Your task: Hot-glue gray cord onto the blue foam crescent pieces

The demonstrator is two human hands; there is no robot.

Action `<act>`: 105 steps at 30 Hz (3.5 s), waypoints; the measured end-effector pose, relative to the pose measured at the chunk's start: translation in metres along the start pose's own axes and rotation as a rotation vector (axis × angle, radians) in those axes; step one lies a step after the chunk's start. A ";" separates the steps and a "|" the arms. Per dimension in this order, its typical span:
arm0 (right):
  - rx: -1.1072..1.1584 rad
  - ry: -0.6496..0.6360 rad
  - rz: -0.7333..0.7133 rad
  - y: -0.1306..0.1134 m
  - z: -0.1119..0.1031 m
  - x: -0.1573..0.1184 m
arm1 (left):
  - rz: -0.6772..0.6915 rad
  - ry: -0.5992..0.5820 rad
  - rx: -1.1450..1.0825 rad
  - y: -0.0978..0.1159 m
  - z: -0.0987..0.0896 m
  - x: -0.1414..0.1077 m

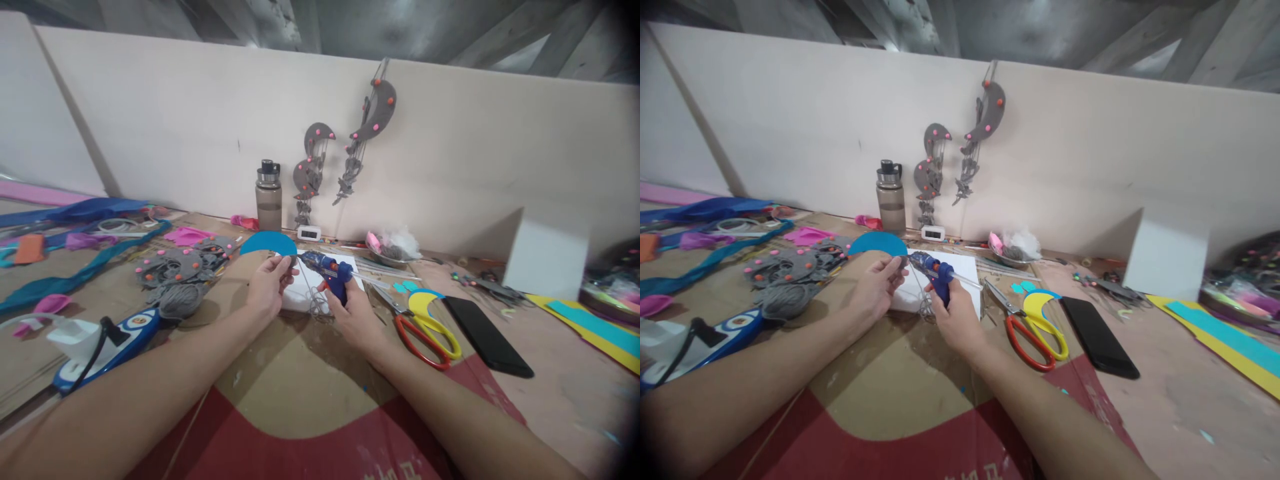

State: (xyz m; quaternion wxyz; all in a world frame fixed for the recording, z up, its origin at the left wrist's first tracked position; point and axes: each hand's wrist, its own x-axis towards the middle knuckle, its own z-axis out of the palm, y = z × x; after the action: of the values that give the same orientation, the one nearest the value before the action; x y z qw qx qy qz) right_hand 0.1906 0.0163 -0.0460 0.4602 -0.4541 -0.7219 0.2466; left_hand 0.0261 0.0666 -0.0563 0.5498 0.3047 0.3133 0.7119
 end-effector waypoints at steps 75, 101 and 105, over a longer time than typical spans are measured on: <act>-0.005 0.044 0.022 0.000 -0.002 -0.001 | 0.017 0.020 0.027 -0.002 -0.004 0.004; 0.013 0.098 -0.032 -0.018 -0.001 0.034 | 0.214 -0.168 0.355 0.009 0.014 -0.017; 0.364 -0.073 0.129 -0.025 0.014 0.027 | 0.209 -0.154 0.368 0.011 0.016 -0.021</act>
State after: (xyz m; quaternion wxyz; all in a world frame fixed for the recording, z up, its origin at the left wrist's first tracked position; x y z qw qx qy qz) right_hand 0.1628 0.0294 -0.0210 0.4915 -0.3998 -0.6509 0.4183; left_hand 0.0363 0.0455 -0.0395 0.4306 0.4840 0.3617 0.6705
